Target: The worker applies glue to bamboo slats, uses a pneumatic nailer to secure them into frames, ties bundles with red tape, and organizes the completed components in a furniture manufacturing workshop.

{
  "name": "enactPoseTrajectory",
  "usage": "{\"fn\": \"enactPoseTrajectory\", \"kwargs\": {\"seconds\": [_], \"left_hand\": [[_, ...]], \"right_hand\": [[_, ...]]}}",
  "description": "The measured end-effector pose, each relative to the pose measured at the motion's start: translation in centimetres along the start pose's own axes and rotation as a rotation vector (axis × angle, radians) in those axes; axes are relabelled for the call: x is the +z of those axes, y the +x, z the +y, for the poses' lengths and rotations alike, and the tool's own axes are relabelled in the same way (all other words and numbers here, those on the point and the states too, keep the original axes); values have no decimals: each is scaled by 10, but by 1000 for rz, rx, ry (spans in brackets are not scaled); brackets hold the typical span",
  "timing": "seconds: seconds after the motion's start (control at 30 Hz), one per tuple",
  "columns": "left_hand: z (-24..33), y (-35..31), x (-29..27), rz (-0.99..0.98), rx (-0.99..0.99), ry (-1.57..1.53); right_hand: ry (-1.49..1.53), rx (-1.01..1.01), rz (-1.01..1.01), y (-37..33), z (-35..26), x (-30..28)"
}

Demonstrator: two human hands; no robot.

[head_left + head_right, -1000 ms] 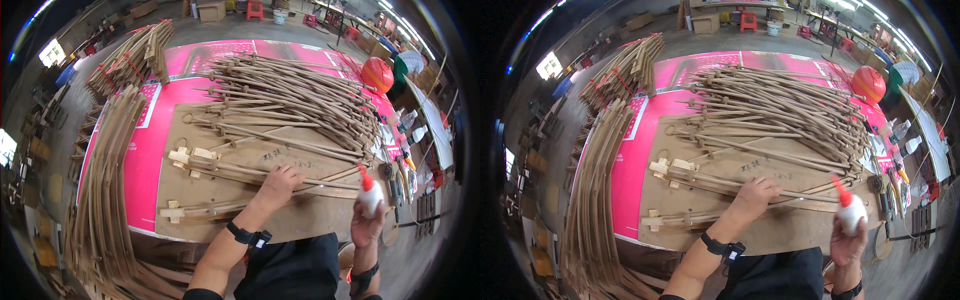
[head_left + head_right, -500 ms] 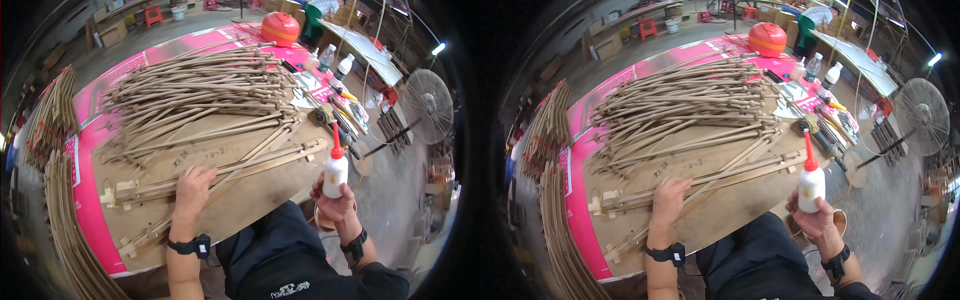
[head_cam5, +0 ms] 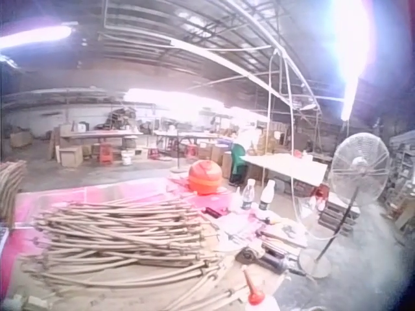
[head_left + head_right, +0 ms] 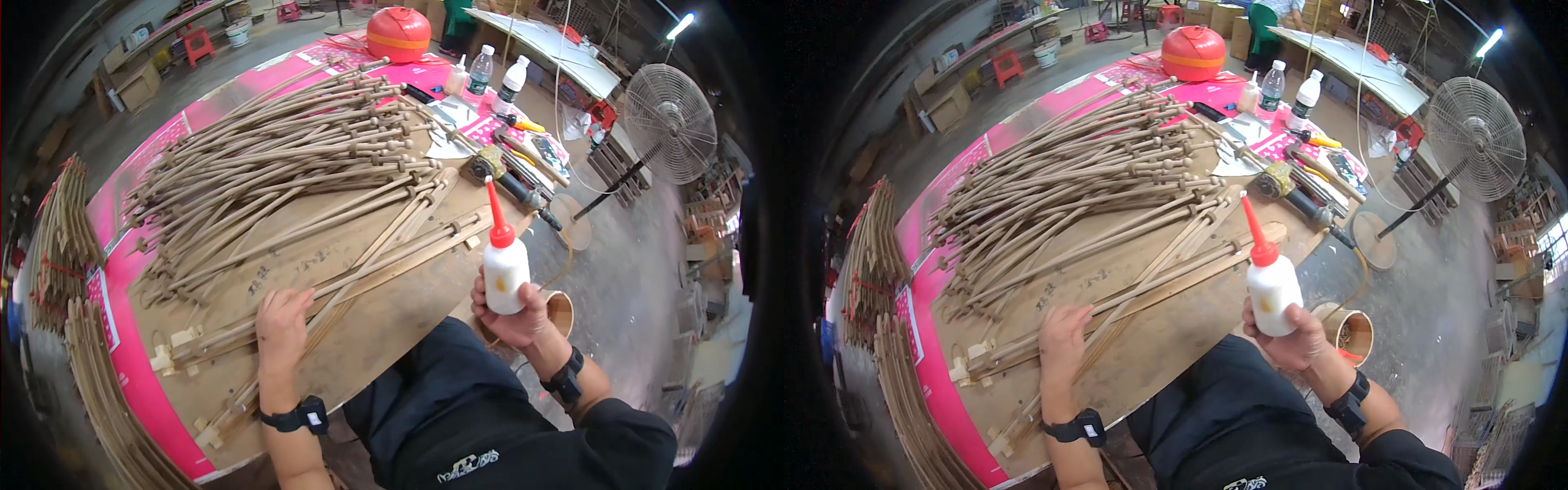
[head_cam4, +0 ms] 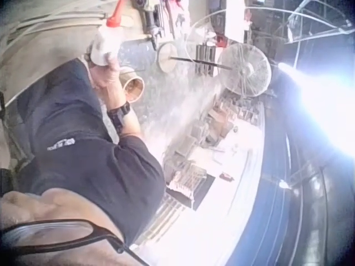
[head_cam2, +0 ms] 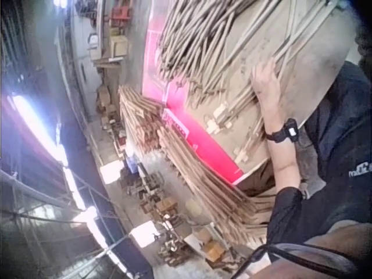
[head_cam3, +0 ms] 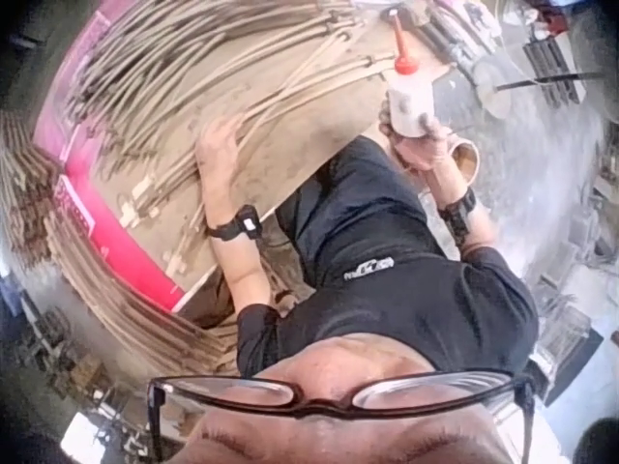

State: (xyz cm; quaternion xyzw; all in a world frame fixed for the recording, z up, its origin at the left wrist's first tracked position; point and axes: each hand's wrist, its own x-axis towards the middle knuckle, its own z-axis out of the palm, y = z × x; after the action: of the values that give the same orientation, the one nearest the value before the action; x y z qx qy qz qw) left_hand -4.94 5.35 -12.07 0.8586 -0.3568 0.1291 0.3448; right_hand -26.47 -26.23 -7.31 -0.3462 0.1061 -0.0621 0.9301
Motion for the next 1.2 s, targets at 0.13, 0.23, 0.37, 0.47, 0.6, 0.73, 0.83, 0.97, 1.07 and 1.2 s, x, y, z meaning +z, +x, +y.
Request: {"fn": "enactPoseTrajectory", "kwargs": {"seconds": [0.13,0.23,0.37,0.47,0.6,0.73,0.83,0.97,1.07,1.2], "left_hand": [[4,3,-3,-24,-9,6],[4,3,-3,-24,-18,-4],[2,4,-3,-37,-3,-16],[4,4,-4,-45,7,-7],[5,4,-5,-51,7,-17],[2,2,-4,-52,-4,-17],[0,1,-4,-55,-4,-15],[-1,2,-3,-48,3,-17],[-1,2,-1,-45,-9,-22],[-2,-1,-6,-41,-39,-42]], "right_hand": [[56,48,-58,-3,11,-2],[-87,78,-130,-3,11,-7],[-537,42,-101,0,20,13],[-956,-207,-169,15,45,12],[-1346,-528,-252,42,64,23],[-1430,-559,-310,65,89,29],[-1447,-518,-322,75,105,34],[-1434,-504,-352,81,118,39],[-1425,-485,-330,80,120,35],[-1453,-417,-446,65,84,44]]}}
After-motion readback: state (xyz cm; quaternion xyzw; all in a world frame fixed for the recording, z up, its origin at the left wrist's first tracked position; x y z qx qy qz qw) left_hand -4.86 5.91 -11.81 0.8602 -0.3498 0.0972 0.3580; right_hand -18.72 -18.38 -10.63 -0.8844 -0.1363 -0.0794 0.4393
